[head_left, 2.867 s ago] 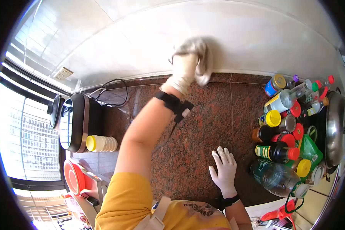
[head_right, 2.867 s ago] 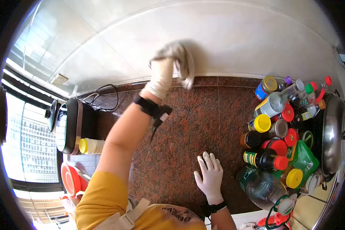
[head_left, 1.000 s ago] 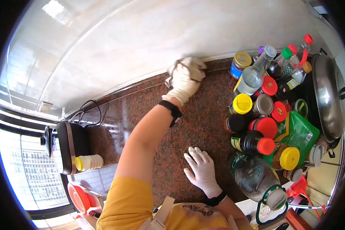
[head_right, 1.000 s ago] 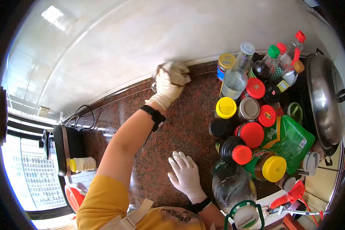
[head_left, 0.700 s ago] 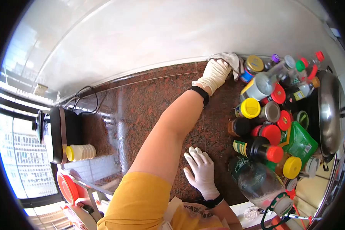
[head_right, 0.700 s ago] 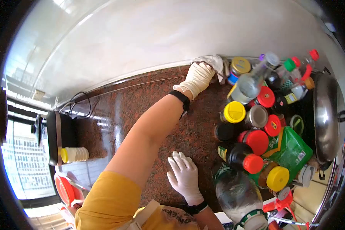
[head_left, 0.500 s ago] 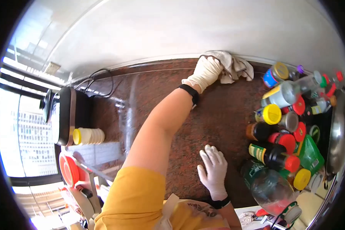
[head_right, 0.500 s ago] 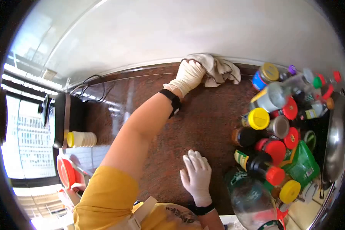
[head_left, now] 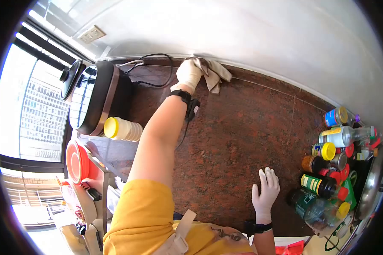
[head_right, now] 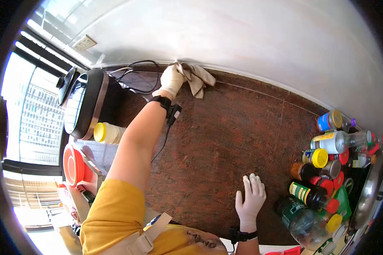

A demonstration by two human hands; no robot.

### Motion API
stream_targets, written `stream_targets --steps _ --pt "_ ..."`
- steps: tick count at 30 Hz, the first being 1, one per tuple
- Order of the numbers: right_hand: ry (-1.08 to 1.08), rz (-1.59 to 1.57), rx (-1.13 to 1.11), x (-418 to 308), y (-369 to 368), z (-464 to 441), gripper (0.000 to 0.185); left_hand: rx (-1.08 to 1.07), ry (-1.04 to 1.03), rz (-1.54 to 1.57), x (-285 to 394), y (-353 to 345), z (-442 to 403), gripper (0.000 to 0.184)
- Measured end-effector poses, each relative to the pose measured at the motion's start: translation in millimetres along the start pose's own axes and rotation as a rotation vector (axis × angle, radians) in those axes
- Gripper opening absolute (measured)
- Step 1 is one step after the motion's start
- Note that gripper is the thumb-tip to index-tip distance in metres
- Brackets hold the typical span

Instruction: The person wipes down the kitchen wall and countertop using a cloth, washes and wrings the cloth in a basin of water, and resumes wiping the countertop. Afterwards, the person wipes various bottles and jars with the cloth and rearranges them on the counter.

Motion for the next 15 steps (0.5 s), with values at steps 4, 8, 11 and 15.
stream_targets --steps 4,8,11,15 --pt "-0.002 0.023 0.004 -2 -4 0 0.049 -0.209 0.253 0.554 -89 -30 -10 0.019" --pt "0.000 0.030 -0.009 -5 -8 -2 0.050 -0.196 0.325 0.268 -113 37 2 0.015" --pt "-0.004 0.057 -0.037 -3 -14 1 0.051 -0.130 0.463 0.231 -148 26 -18 0.012" --pt "-0.021 0.080 -0.060 -2 -18 3 0.052 0.061 0.708 0.338 -155 3 -34 0.017"
Point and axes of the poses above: each hand's wrist, its own z-axis away from the middle knuckle, its own y-axis out of the back of the hand, x = y × z, the point moved 9 cm from there along -z, towards the middle knuckle, and after that the axes turned 9 degrees about y, right-handed, at the moved point
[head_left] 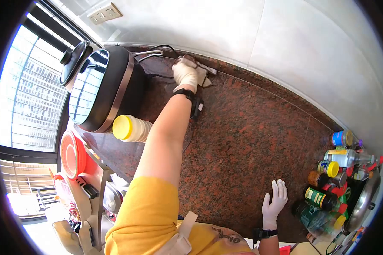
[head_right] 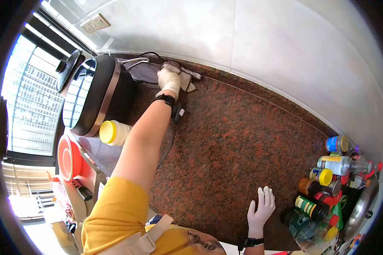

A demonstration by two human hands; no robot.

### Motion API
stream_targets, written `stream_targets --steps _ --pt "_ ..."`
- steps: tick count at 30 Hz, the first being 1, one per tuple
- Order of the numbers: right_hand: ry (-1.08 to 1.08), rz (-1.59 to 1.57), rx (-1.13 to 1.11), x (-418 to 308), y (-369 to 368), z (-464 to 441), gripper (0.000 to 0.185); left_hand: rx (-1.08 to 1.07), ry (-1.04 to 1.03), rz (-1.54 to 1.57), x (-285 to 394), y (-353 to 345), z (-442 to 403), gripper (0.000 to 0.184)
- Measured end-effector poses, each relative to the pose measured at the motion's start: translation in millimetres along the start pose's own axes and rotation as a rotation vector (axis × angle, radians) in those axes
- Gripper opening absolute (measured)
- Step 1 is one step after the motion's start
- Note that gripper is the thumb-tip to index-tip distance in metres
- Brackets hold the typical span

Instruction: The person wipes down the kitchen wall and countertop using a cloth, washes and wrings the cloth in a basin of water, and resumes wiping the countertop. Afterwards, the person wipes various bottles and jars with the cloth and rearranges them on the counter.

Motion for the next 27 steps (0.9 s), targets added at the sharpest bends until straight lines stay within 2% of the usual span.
stream_targets --steps 2,3,4,6,7,9,10,11,12,14,15,17,19,20,22,23,25,26,27 --pt "-0.005 0.002 -0.003 1 0 0 0.052 0.114 -0.010 0.131 11 -6 13 0.025" --pt "-0.004 0.008 -0.003 2 0 1 0.051 0.054 -0.016 0.145 13 -10 17 0.030" --pt "-0.001 0.012 -0.002 1 0 0 0.051 -0.025 -0.121 0.123 16 -11 26 0.042" --pt "-0.024 0.014 -0.019 0 1 -3 0.051 -0.225 -0.239 0.087 21 -17 43 0.038" --pt "-0.047 0.024 -0.036 0 0 -4 0.050 -0.014 -0.716 -0.437 43 -18 66 0.032" --pt "-0.044 0.022 -0.041 -2 -1 -6 0.051 -0.168 -0.843 -0.549 56 -31 101 0.030" --pt "-0.048 0.029 -0.044 -2 -1 -7 0.051 -0.431 -0.872 -0.585 70 -29 139 0.032" --pt "-0.044 0.033 -0.055 -2 -2 -6 0.052 -0.426 -1.126 -0.419 71 -27 175 0.027" --pt "-0.041 0.041 -0.060 -2 -4 -7 0.052 -0.355 -1.270 -0.472 57 -54 190 0.024" --pt "-0.035 0.077 -0.053 -2 -4 -4 0.052 -0.539 -1.098 -0.421 60 -83 173 0.023" --pt "-0.042 0.088 -0.057 -1 -3 -3 0.052 -0.677 -0.896 -0.482 78 -54 173 0.019" --pt "-0.030 0.069 -0.036 -2 -2 -4 0.053 -0.018 -0.904 0.255 66 -10 120 0.020" --pt "-0.044 0.049 -0.023 -1 1 -5 0.053 -0.176 -0.614 0.337 56 12 73 0.018" --pt "-0.033 0.022 -0.017 -1 2 -6 0.054 0.028 -0.561 0.586 28 5 26 0.031" --pt "-0.037 0.026 -0.004 0 5 -7 0.054 -0.184 -0.317 0.473 29 4 19 0.045" --pt "-0.035 0.010 -0.002 0 6 -7 0.054 -0.362 -0.219 0.395 33 -16 26 0.045" --pt "-0.047 -0.007 0.000 3 6 -8 0.054 -0.320 -0.250 0.421 35 -50 35 0.038" --pt "-0.037 -0.012 0.002 2 7 -8 0.054 0.095 -0.365 -0.226 44 -47 68 0.061" --pt "-0.026 -0.016 0.007 2 9 -8 0.054 -0.055 -0.198 0.059 32 -71 61 0.059"
Point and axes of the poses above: each hand's wrist, its own z-axis away from the middle knuckle, its own y-axis out of the back of the hand, x = y × z, the point moved 9 cm from there along -z, towards the middle knuckle, and after that the axes turned 9 degrees about y, right-handed, at the moved point
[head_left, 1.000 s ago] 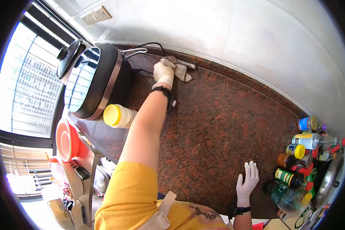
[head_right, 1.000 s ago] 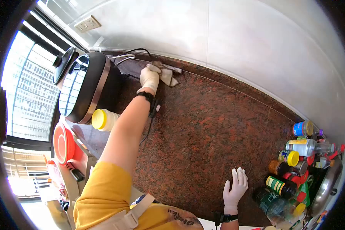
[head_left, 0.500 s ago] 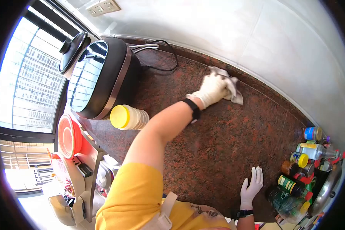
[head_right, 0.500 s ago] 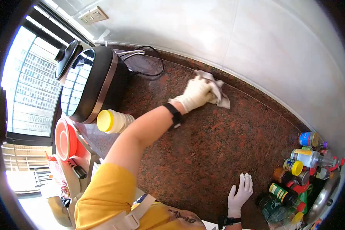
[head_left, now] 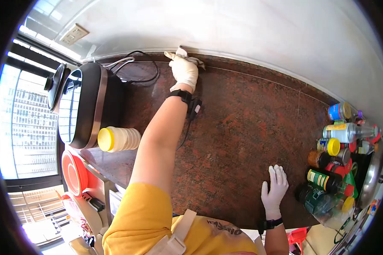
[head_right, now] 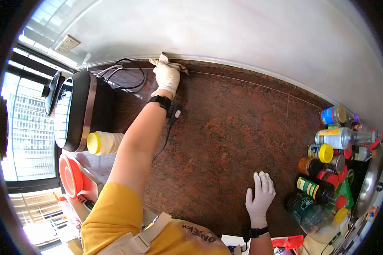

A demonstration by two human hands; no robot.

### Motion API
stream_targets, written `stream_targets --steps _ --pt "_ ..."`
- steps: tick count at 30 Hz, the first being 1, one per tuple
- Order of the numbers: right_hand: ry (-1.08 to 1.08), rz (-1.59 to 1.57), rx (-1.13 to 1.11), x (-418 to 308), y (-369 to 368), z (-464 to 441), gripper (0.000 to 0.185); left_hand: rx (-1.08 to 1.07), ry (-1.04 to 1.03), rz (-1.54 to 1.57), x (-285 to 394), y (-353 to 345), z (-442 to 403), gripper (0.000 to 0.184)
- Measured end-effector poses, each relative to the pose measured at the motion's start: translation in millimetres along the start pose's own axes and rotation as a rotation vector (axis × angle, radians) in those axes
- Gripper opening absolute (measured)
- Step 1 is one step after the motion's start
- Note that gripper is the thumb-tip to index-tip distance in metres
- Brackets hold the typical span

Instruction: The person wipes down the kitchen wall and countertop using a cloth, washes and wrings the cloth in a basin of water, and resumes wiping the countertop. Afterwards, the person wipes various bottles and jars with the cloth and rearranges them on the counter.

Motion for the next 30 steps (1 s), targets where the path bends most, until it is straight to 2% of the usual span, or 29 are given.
stream_targets --steps 2,3,4,6,7,8,10,11,13,14,15,17,19,20,21,23,25,27,29,30 --pt "-0.005 -0.016 0.005 2 2 0 0.054 -0.081 0.228 0.153 10 -9 33 0.059" --pt "0.004 -0.034 0.009 2 2 1 0.054 -0.052 0.361 0.276 14 -8 50 0.063" --pt "0.004 -0.033 0.014 3 2 2 0.055 0.034 0.190 0.087 29 -12 64 0.068" --pt "0.005 -0.032 0.018 1 4 2 0.055 -0.072 0.038 -0.103 55 -31 110 0.052" --pt "0.005 -0.026 0.020 0 5 1 0.055 -0.227 0.013 -0.107 65 -47 139 0.059" --pt "0.007 -0.021 0.020 0 6 0 0.055 -0.383 -0.009 -0.107 74 -63 172 0.077" --pt "0.018 -0.018 0.025 -2 8 1 0.055 -0.566 -0.300 -0.237 95 -87 247 0.086" --pt "0.015 -0.009 0.029 -1 9 2 0.055 -0.619 -0.534 -0.361 111 -93 288 0.090" --pt "0.027 -0.030 0.034 -1 10 3 0.054 -0.859 -0.676 -0.437 92 -167 335 0.094" --pt "0.033 -0.049 0.045 -1 12 3 0.053 -1.026 -0.616 -0.177 97 -152 348 0.086" --pt "0.022 -0.041 0.048 1 13 5 0.053 -1.366 -0.165 0.226 85 -142 360 0.074" --pt "0.042 -0.066 0.069 1 16 6 0.053 -1.443 -0.021 0.527 73 -124 364 0.065" --pt "0.008 -0.084 0.091 6 21 6 0.053 -1.483 0.007 0.817 100 -37 349 0.063" --pt "0.022 -0.105 0.100 7 22 7 0.052 -1.321 -0.050 0.567 96 -7 324 0.060" --pt "0.033 -0.128 0.107 7 22 8 0.052 -1.227 -0.043 0.452 91 14 296 0.056" --pt "0.010 -0.144 0.116 11 23 10 0.051 -1.007 -0.078 0.380 79 41 233 0.055" --pt "0.034 -0.152 0.129 13 23 11 0.050 -0.702 -0.300 0.324 36 31 143 0.063" --pt "0.021 -0.142 0.137 14 26 11 0.051 -0.205 -0.431 -0.404 -17 8 67 0.073" --pt "0.031 -0.158 0.135 14 26 11 0.051 0.014 -0.435 -0.703 -4 -13 107 0.092" --pt "0.026 -0.155 0.126 15 26 11 0.052 0.039 -0.485 -0.675 4 -29 113 0.099"
Point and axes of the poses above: each hand's wrist, its own z-axis away from the middle knuckle, its own y-axis out of the back of the hand, x = y × z, the point moved 9 cm from there along -z, towards the middle knuckle, and after that the axes turned 9 degrees about y, right-handed, at the moved point
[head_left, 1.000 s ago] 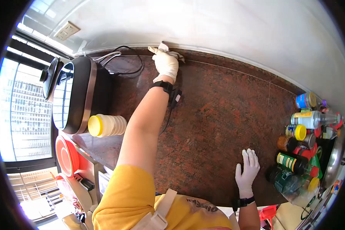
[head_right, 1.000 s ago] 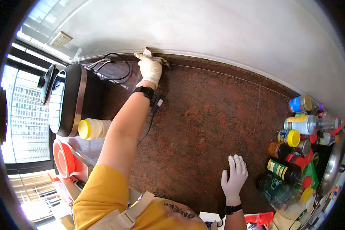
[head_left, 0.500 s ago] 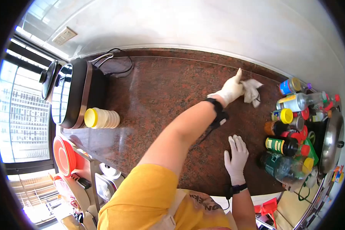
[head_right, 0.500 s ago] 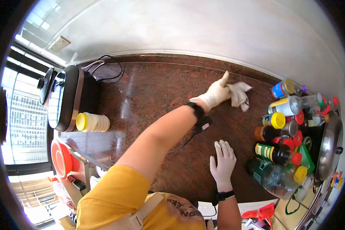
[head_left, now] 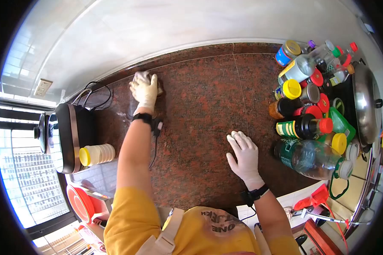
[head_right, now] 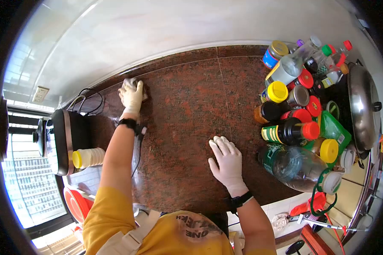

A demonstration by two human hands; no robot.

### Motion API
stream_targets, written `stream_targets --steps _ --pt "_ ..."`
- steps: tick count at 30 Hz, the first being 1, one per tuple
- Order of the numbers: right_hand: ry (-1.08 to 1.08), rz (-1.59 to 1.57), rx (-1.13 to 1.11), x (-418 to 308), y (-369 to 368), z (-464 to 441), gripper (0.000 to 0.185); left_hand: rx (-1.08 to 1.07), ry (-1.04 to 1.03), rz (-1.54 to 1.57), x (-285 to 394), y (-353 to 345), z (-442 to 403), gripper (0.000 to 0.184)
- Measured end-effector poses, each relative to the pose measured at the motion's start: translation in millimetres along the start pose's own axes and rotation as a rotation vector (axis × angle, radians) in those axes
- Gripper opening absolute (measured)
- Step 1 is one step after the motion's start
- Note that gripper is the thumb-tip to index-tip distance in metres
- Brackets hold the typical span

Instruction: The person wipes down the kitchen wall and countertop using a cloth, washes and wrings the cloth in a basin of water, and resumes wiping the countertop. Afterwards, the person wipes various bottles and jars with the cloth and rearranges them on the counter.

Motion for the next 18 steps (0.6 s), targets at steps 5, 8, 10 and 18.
stream_targets --steps 5,8,10,18 --pt "0.002 -0.015 -0.010 1 0 1 0.054 -0.093 -0.331 0.114 155 -7 97 0.092" --pt "0.004 -0.005 -0.031 4 -2 3 0.055 -0.368 -0.580 0.159 242 4 170 0.094" --pt "0.005 -0.021 -0.017 5 -1 3 0.056 -0.503 -0.782 0.088 294 6 203 0.089" --pt "0.031 -0.076 0.019 9 3 8 0.055 -0.638 -1.302 0.153 353 3 274 0.078"
Point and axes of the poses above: each hand's wrist, its own z-axis away from the middle knuckle, its own y-axis out of the back of the hand, x = y × z, the point moved 9 cm from there along -z, towards the middle knuckle, and after that the axes turned 9 degrees about y, right-handed, at the moved point
